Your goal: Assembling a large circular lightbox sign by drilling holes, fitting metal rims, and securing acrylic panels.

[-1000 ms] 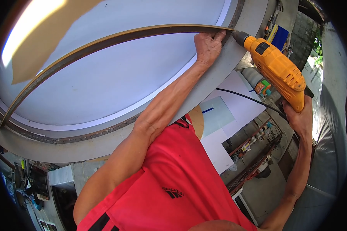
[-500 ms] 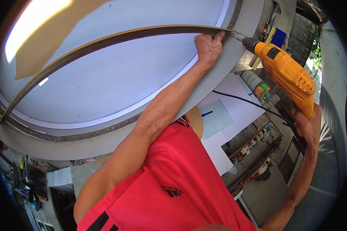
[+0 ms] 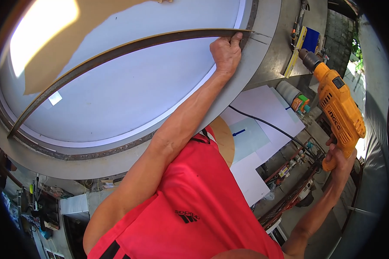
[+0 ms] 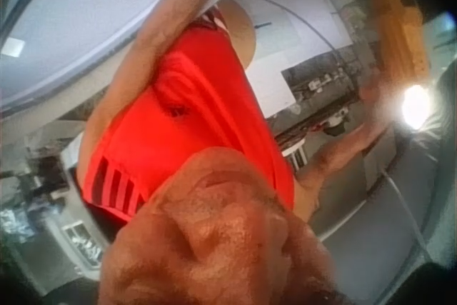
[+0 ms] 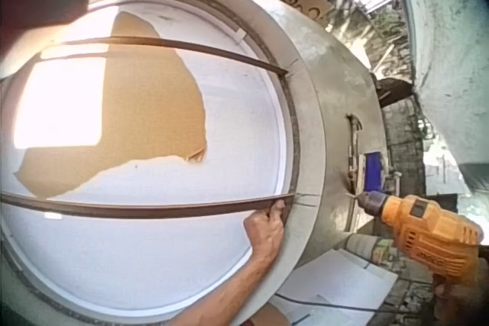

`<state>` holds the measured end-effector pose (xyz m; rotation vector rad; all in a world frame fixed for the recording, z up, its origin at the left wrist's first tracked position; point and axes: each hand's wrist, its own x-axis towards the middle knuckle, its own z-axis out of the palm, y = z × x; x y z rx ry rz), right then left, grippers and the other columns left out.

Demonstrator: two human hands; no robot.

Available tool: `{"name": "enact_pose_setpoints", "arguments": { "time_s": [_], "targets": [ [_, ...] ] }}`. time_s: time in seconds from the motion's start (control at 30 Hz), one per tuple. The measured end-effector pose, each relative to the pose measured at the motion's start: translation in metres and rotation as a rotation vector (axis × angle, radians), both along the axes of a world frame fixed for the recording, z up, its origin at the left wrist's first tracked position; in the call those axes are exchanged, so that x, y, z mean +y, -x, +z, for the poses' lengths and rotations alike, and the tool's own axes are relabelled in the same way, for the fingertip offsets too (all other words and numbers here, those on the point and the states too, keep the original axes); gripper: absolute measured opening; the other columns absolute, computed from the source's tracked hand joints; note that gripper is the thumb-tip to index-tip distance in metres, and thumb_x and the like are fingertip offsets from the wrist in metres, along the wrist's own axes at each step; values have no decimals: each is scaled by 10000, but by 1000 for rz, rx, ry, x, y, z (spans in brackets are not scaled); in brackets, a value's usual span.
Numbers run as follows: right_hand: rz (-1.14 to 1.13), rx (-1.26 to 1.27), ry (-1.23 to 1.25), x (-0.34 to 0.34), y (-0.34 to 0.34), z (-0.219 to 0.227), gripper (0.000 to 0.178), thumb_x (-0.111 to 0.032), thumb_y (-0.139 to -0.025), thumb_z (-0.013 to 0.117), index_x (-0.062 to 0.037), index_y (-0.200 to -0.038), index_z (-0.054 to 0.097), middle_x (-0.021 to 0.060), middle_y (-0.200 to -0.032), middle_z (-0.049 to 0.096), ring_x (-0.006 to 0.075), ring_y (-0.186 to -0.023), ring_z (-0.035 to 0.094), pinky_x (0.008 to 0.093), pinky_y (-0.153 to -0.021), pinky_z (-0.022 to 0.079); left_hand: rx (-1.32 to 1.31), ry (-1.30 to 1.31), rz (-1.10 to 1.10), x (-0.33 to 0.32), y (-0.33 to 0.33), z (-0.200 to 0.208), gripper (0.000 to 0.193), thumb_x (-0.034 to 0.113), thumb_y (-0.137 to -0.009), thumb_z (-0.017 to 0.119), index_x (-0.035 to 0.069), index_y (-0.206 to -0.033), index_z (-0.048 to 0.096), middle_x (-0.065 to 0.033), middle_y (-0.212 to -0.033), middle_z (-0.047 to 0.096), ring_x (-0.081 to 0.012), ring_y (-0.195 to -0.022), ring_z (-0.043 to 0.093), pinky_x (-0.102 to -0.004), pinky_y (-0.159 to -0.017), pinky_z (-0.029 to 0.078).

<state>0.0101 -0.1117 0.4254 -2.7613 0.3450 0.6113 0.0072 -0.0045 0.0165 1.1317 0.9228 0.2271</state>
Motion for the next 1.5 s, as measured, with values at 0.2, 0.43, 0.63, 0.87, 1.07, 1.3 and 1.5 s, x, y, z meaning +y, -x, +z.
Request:
{"name": "enact_pose_setpoints", "arguments": {
  "time_s": [0.2, 0.43, 0.63, 0.87, 1.07, 1.3, 1.5],
  "targets": [
    [-196, -124, -316, -71, 40, -43, 539, -108, -766, 677, 91, -1250, 550, 160, -891, 652, 129, -505, 559, 261, -467, 475, 29, -41, -70, 0, 0, -4, 294, 253, -920, 721, -38, -888, 752, -152, -757, 735, -196, -649, 643, -331, -688, 504],
    [-368, -142, -675, -142, 51, -127, 614, -50, -722, 661, 110, -1293, 502, 216, -1000, 617, 171, -569, 612, 264, -492, 531, 14, 14, -58, 5, 1, 1, 325, 270, -946, 713, -41, -863, 753, -53, -719, 693, -110, -635, 550, -282, -618, 454],
    [-443, -56, -863, -180, 57, -179, 652, -59, -710, 672, 120, -1305, 474, 221, -1006, 616, 183, -592, 633, 280, -497, 547, 32, 67, -103, 12, 5, 6, 387, 348, -950, 703, -37, -935, 743, -46, -775, 685, -106, -665, 549, -267, -626, 445],
    [-487, -47, -933, -197, 69, -210, 682, -79, -713, 684, 97, -1327, 445, 217, -992, 614, 188, -586, 632, 279, -505, 552, 58, 60, -136, 16, 8, 8, 406, 367, -944, 710, -38, -977, 726, -60, -820, 696, -108, -692, 557, -268, -645, 460],
    [-496, 5, -928, -206, 74, -220, 664, -91, -719, 685, 90, -1316, 457, 211, -983, 616, 173, -576, 620, 270, -508, 547, 20, 65, -114, 10, 3, 7, 388, 357, -937, 721, -31, -966, 723, -61, -826, 699, -105, -692, 559, -264, -634, 459],
    [-476, 12, -951, -213, 81, -223, 625, -84, -734, 668, 99, -1298, 472, 210, -962, 619, 168, -551, 609, 280, -500, 545, -4, 48, -76, 8, 2, 5, 324, 299, -940, 722, -17, -869, 743, -25, -724, 681, -86, -617, 528, -263, -580, 437],
    [-422, -23, -991, -216, 85, -224, 616, -92, -752, 666, 103, -1300, 464, 217, -959, 624, 174, -536, 610, 295, -495, 552, 29, 17, -161, 17, 5, 2, 382, 352, -928, 732, -28, -967, 731, -72, -837, 711, -105, -676, 559, -273, -645, 472]
  ]
}}
